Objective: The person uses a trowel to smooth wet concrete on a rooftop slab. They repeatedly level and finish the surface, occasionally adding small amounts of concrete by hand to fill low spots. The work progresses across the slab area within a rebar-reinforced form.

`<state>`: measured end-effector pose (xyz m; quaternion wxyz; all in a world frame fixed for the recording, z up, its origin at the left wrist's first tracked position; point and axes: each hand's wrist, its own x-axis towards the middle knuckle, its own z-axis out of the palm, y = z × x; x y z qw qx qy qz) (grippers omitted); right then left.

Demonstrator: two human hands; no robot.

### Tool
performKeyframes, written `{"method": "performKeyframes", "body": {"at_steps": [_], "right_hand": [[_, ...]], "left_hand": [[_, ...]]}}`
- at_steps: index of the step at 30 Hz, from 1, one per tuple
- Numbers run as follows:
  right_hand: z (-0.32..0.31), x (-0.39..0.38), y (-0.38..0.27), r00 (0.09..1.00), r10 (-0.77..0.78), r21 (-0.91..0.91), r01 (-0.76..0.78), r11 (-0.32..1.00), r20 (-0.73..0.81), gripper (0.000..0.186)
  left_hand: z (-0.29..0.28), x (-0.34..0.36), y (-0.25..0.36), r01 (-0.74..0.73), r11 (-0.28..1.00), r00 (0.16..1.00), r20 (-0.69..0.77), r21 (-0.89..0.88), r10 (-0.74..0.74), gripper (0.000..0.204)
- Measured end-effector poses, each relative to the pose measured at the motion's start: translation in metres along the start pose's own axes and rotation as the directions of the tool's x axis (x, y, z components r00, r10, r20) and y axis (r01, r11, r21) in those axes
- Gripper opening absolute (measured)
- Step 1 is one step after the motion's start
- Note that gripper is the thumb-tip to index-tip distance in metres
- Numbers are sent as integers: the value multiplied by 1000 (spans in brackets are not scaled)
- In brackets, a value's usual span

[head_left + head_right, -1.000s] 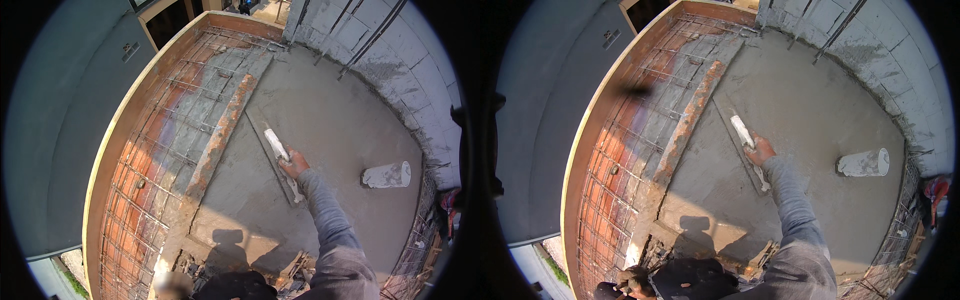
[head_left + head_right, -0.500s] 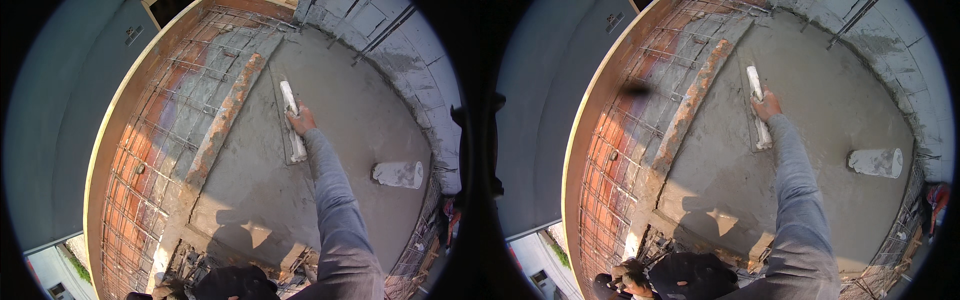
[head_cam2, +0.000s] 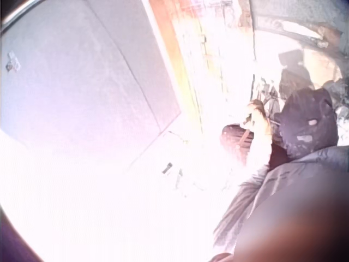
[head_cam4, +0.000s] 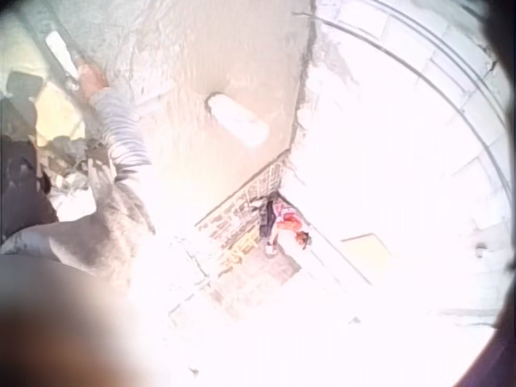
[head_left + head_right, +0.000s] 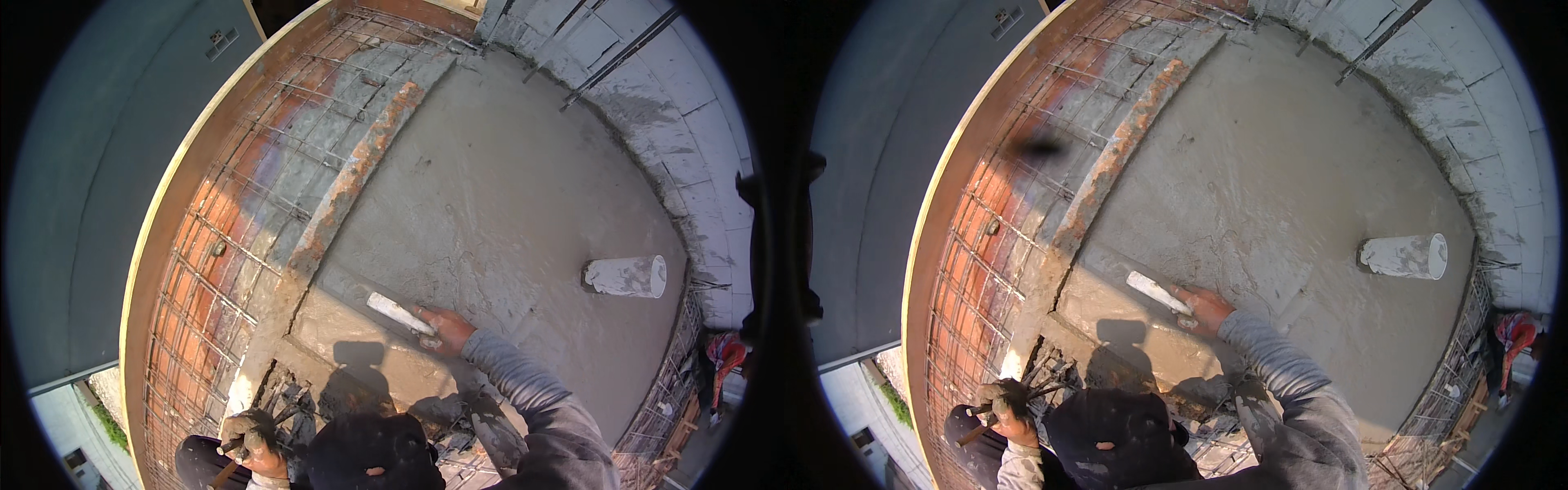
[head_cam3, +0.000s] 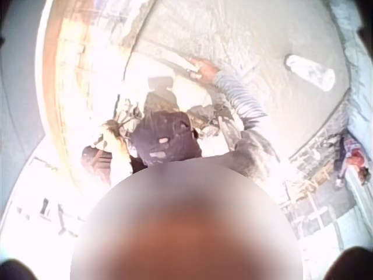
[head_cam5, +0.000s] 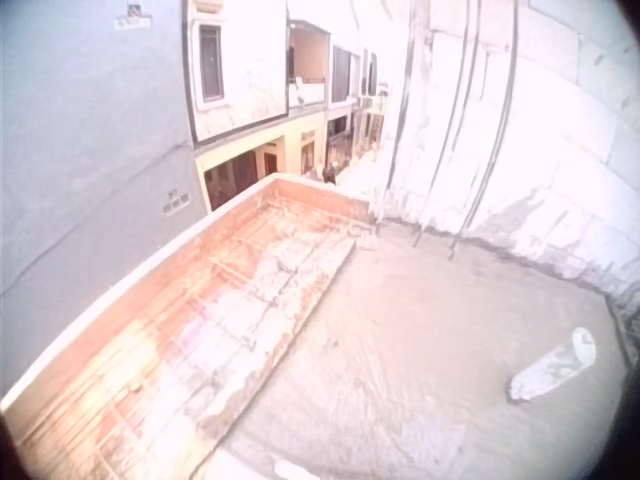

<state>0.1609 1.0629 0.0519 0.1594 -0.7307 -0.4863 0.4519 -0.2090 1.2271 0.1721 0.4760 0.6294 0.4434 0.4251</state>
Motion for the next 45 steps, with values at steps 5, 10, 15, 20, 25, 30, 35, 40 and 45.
{"method": "performKeyframes", "body": {"at_steps": [5, 10, 15, 20, 25, 30, 35, 40, 45], "right_hand": [[-6, -25, 26, 977, 59, -89, -79, 993, -205, 67], [-130, 50, 132, 544, 312, 145, -328, 934, -779, 70], [-205, 125, 157, 418, 452, 374, -260, 891, -788, 76], [-119, 118, 110, 651, 133, 27, -171, 985, -747, 72], [-31, 46, 56, 896, 79, 126, -25, 992, -436, 74], [41, 12, 5, 992, 74, 115, -63, 991, -103, 76], [77, 5, -14, 992, -125, 152, 128, 980, -28, 78], [94, -2, -28, 983, -117, -119, 135, 984, 143, 88], [89, -29, -30, 954, -201, -153, 238, 959, 225, 98]], "left_hand": [[0, 1, -1, -66, 996, 998, 0, 60, 66, 28], [6, 5, 2, 14, 998, 1000, 19, -66, -13, 31], [5, 10, 10, -6, 999, 993, 118, -51, 12, 29], [13, -2, 10, 47, 985, 987, -162, 165, -20, 39], [11, 6, 16, -21, 998, 998, 61, 57, 17, 22], [17, 11, 18, -77, 987, 997, 43, 143, 71, 22], [25, 14, 24, -116, 983, 992, 56, 141, 109, 20], [28, 17, 27, -97, 995, 987, 128, -36, 101, 14], [22, 10, 31, -34, 998, 983, 176, -59, 44, 11]]}}
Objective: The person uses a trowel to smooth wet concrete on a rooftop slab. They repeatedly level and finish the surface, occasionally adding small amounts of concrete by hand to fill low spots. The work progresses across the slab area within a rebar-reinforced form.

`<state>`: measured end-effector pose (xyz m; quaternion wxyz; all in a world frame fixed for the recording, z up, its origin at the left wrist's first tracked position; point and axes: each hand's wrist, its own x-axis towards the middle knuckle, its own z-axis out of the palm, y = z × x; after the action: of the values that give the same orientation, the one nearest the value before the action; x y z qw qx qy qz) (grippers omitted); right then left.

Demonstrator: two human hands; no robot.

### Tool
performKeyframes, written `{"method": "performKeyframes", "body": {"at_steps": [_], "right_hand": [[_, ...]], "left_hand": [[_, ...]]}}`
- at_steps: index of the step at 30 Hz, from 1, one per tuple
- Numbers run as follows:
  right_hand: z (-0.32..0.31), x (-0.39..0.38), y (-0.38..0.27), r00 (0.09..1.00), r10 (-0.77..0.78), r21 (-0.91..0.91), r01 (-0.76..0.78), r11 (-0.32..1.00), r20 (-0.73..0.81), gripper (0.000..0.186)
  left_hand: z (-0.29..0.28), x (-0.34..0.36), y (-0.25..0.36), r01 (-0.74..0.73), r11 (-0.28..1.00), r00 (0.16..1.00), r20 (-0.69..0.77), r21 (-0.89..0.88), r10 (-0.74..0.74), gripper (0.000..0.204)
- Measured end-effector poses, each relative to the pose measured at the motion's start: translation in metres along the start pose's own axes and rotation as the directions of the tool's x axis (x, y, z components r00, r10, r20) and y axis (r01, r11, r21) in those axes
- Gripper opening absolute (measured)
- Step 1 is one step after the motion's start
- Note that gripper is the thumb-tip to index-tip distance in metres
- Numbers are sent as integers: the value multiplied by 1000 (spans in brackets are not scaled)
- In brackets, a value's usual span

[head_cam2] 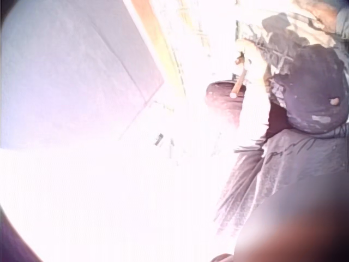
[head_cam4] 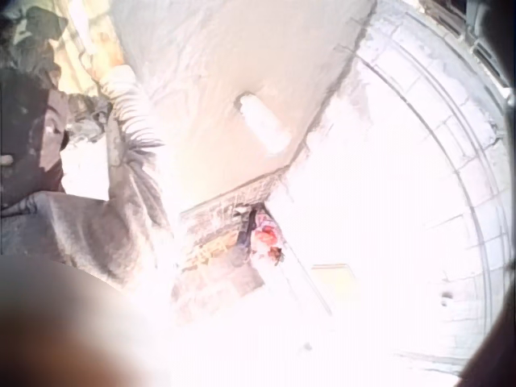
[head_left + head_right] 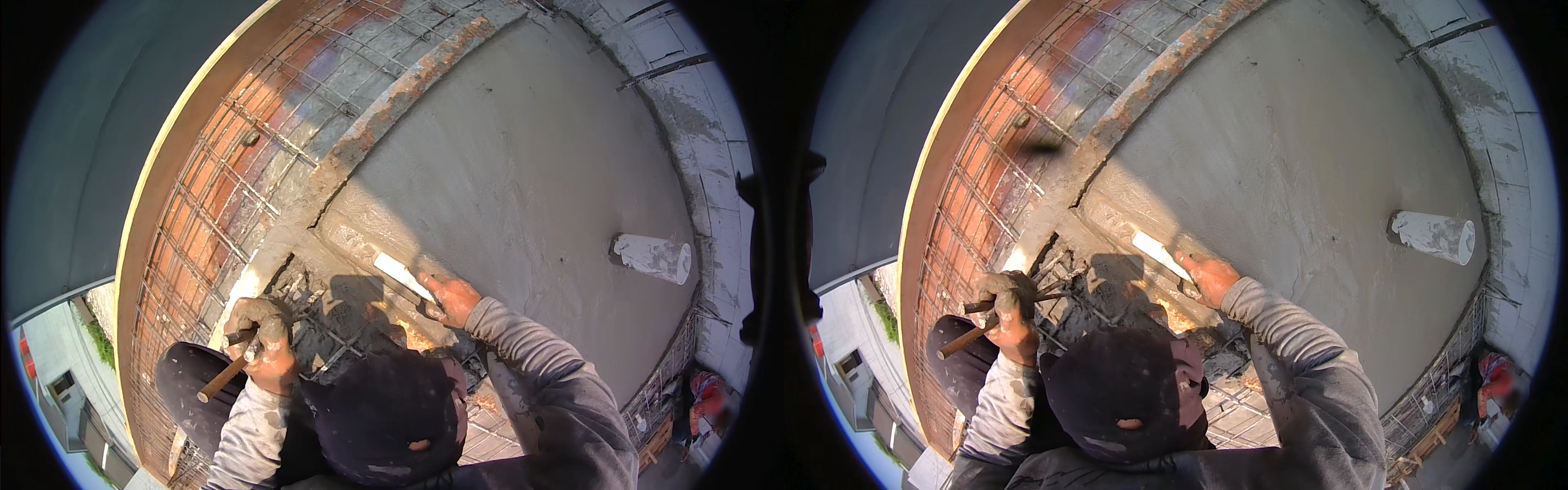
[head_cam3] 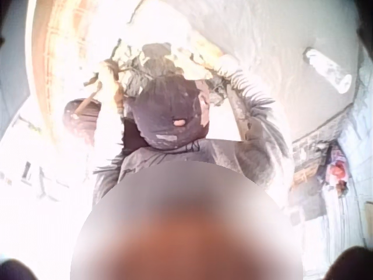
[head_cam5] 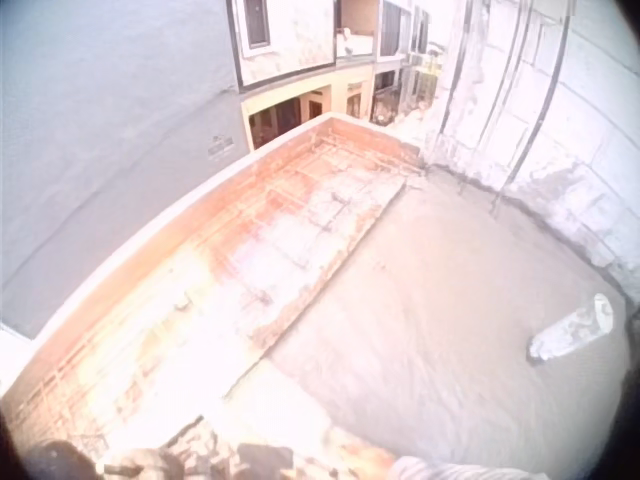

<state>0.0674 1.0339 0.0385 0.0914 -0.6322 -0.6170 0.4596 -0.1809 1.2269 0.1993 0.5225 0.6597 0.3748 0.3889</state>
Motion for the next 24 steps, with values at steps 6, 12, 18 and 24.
{"method": "performKeyframes", "body": {"at_steps": [6, 12, 18, 24], "right_hand": [[-13, -12, 9, 990, -97, 32, 101, 994, -103, 87], [-48, -23, 36, 952, 113, 173, -65, 983, -284, 65], [-49, -56, 30, 997, 83, 32, -83, 996, 10, 58], [-16, -40, 29, 950, 290, -4, -293, 956, -114, 78]], "left_hand": [[0, -1, -1, -6, 999, 999, -42, 51, 8, 9], [0, -5, -11, -44, 995, 998, -42, 84, 47, 8], [-7, -9, -16, 27, 998, 999, -46, -50, -29, 17], [-58, -20, -49, -94, 992, 977, 184, -85, 108, 41]]}}
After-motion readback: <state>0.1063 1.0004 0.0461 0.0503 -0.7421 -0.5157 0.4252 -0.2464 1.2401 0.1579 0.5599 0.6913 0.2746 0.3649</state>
